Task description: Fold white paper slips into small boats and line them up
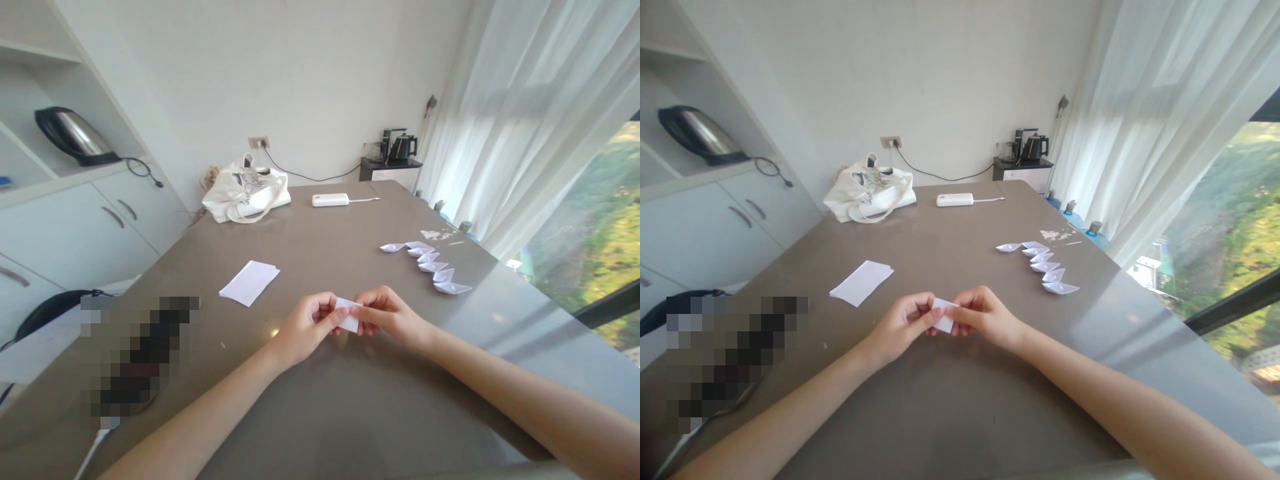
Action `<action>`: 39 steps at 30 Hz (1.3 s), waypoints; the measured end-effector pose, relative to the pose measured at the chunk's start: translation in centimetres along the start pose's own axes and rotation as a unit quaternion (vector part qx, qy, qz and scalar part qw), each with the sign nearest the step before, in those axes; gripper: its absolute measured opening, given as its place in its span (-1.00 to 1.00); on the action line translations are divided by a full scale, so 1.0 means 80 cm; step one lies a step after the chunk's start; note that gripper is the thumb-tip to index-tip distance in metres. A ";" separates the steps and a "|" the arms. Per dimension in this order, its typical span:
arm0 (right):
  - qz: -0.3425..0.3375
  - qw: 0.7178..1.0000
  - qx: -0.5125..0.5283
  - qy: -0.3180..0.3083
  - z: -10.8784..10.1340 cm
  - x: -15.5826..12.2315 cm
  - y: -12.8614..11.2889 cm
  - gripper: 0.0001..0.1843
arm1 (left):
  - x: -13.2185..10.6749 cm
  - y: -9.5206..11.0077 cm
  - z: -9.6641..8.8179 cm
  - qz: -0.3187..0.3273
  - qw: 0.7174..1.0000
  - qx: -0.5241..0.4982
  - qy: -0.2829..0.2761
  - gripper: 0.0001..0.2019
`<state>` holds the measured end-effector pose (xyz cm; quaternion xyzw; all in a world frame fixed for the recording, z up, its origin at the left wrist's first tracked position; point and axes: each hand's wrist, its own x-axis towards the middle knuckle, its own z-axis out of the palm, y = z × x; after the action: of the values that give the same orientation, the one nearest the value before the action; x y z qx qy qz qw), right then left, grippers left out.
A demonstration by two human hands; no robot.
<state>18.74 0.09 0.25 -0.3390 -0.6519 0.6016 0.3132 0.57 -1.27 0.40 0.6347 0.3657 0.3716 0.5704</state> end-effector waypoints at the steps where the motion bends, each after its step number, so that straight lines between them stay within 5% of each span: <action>1: 0.001 1.000 0.006 0.001 0.000 0.000 0.000 -0.57 | 0.000 0.001 0.000 0.003 1.000 -0.001 0.006 -0.70; 7: -0.003 0.999 0.028 0.017 -0.002 0.002 0.005 -0.58 | 0.000 0.002 -0.004 0.011 1.000 0.020 0.015 -0.69; 13: 0.005 0.999 0.008 -0.044 -0.006 0.001 0.002 -0.60 | -0.002 0.002 -0.006 0.019 0.998 0.055 0.019 -0.68; 21: 0.000 0.998 -0.002 -0.062 -0.003 0.002 0.005 -0.62 | 0.000 0.001 -0.009 0.013 0.995 0.017 0.095 -0.69; 29: 0.009 1.000 -0.001 -0.017 -0.010 0.007 0.008 -0.60 | 0.001 0.000 -0.011 0.031 0.996 0.005 0.083 -0.76; 39: -0.008 0.997 -0.057 0.049 -0.015 0.014 0.018 -0.60 | 0.005 -0.006 -0.019 0.047 0.988 0.115 0.087 -0.83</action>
<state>19.16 1.72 -1.09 -0.3800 -0.6717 0.5436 0.3299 -0.62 -0.19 0.05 0.6782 0.4236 0.4072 0.4413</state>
